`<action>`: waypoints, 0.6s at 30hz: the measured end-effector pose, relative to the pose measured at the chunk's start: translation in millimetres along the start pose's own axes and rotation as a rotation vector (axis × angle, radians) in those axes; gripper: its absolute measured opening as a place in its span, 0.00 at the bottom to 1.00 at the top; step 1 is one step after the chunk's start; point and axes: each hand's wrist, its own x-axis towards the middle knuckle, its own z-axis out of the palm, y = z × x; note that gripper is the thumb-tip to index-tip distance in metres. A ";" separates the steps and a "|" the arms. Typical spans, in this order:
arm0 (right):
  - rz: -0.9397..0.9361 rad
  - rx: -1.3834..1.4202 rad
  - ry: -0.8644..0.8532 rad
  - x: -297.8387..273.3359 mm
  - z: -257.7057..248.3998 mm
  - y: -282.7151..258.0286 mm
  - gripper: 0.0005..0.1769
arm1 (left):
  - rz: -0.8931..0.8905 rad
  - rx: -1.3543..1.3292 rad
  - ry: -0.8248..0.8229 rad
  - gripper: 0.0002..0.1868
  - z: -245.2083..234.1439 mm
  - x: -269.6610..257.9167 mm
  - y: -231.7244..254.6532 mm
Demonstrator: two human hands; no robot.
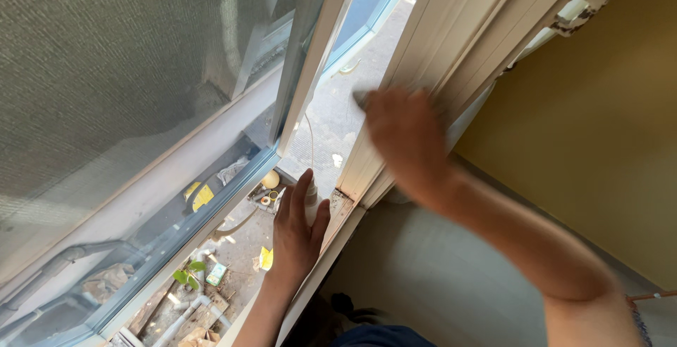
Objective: The person sprays a cleaning solution onto the white window frame and wipes it with a cloth. They clean the vertical side, the bottom sill, and the upper frame sections, moving the cloth along the surfaces to remove dirt.
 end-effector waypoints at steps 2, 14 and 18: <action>-0.065 -0.480 0.085 8.8 -49.8 22.3 0.07 | -0.016 0.001 -0.016 0.30 0.9 -1.4 0.0; -0.360 -0.393 -0.472 -40.4 79.3 -60.0 0.03 | -0.016 -0.009 -0.035 0.29 2.4 -2.6 -3.3; -0.433 -0.349 -0.673 -65.3 141.7 -93.1 0.06 | 0.011 -0.007 -0.031 0.30 1.1 -2.0 -5.4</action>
